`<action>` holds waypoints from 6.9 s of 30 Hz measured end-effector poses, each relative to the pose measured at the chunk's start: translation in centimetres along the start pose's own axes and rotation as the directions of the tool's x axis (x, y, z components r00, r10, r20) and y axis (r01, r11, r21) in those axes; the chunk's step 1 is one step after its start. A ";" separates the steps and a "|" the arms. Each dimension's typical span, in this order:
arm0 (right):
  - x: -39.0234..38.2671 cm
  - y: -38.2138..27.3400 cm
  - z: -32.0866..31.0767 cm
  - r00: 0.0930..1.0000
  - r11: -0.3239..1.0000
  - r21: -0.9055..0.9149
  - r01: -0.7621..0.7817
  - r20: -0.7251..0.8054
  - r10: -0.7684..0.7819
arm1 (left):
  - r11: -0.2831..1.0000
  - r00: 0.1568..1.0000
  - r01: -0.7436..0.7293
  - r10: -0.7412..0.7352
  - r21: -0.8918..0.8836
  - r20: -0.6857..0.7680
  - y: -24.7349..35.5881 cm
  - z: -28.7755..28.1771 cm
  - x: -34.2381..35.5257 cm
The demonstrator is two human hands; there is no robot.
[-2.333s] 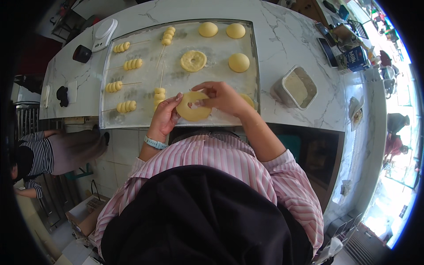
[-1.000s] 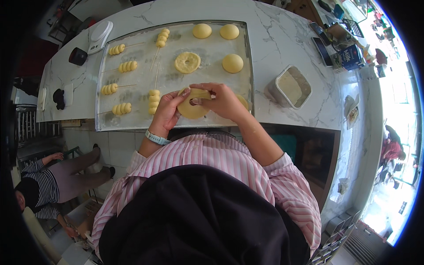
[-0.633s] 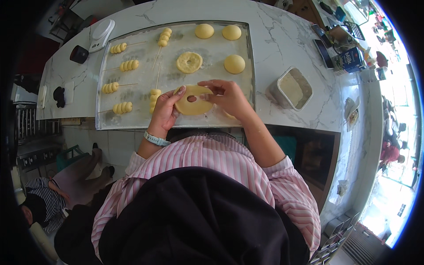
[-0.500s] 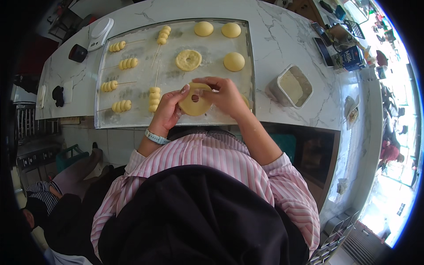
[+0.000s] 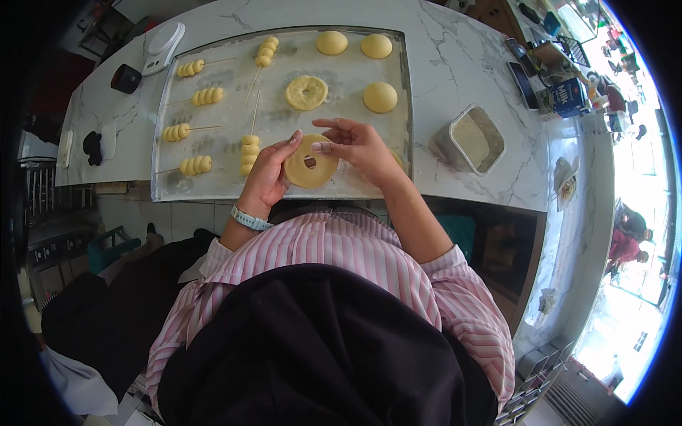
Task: Manually shaping and proofing doughnut dough on a baking tray.
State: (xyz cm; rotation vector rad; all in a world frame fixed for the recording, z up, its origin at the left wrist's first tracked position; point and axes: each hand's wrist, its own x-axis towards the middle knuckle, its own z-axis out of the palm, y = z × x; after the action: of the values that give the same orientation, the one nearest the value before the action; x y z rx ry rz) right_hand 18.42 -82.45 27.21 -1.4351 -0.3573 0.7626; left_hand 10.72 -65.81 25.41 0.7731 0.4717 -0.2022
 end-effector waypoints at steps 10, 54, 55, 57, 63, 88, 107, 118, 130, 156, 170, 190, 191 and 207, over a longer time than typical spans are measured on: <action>3.6 2.7 0.6 0.903 0.844 0.405 -0.351 0.385 0.191 | 0.918 0.974 -0.223 0.196 0.329 0.112 2.7 -0.6 -1.1; -7.1 -1.9 -17.7 0.815 0.297 -0.923 -0.246 -0.363 -0.452 | -0.227 0.615 -0.561 0.530 0.796 0.584 1.0 -1.5 4.1; -7.1 -2.1 -17.6 0.815 0.298 -0.925 -0.234 -0.354 -0.459 | -0.204 0.604 -0.505 0.611 0.839 0.512 2.2 -2.0 4.4; -7.0 -3.0 -17.3 0.731 0.474 -0.771 -0.426 -0.602 -0.322 | -0.190 0.598 -0.453 0.659 0.871 0.455 4.0 -2.7 4.6; -5.5 -6.2 -13.6 0.654 0.100 -0.877 -0.469 -0.422 -0.628 | -0.337 0.636 -0.309 0.622 0.889 0.456 6.0 -4.3 7.9; 13.2 1.4 -4.3 0.932 0.351 -0.894 0.280 0.165 -0.322 | 0.092 0.747 -0.554 0.493 0.827 0.446 6.6 -0.9 9.9; 2.0 -3.1 -1.6 0.978 0.953 -0.225 0.204 -0.006 -0.210 | 0.956 0.973 -0.230 0.225 0.182 0.043 3.9 1.8 2.4; 0.7 -2.6 -2.4 0.983 0.974 -0.180 0.139 -0.097 -0.158 | 0.971 0.988 -0.143 0.130 0.192 0.083 3.0 3.1 1.8; -0.2 -2.5 -1.2 0.972 0.943 -0.260 0.210 -0.050 -0.230 | 0.975 0.988 -0.127 0.107 0.182 0.112 2.0 2.5 1.9; -0.7 -1.9 -1.0 0.978 0.961 -0.215 0.176 -0.074 -0.195 | 0.975 0.992 -0.085 0.063 0.206 0.107 1.1 2.4 1.7; -1.0 -2.7 -2.3 0.984 0.982 -0.168 0.091 -0.135 -0.115 | 0.990 0.991 -0.109 0.101 0.093 0.088 0.4 2.7 1.5; -0.2 -3.0 -3.1 0.962 0.769 -0.598 0.224 0.264 -0.075 | 0.915 0.990 -0.117 0.076 0.387 0.120 -0.4 3.6 2.6; -0.3 -3.3 -3.0 0.964 0.764 -0.612 0.201 0.264 -0.043 | 0.907 0.986 -0.140 0.091 0.397 0.140 -0.5 3.5 2.7; -0.1 -1.0 -4.0 0.950 0.947 -0.253 0.198 0.287 -0.122 | 0.949 0.988 -0.136 0.109 0.284 0.109 -0.1 4.0 1.7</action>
State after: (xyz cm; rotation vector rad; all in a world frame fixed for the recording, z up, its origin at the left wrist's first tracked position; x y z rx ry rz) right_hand 21.20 -85.49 27.69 -1.5442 -0.8106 0.7967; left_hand 13.49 -68.73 26.99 1.0738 0.3081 -0.1927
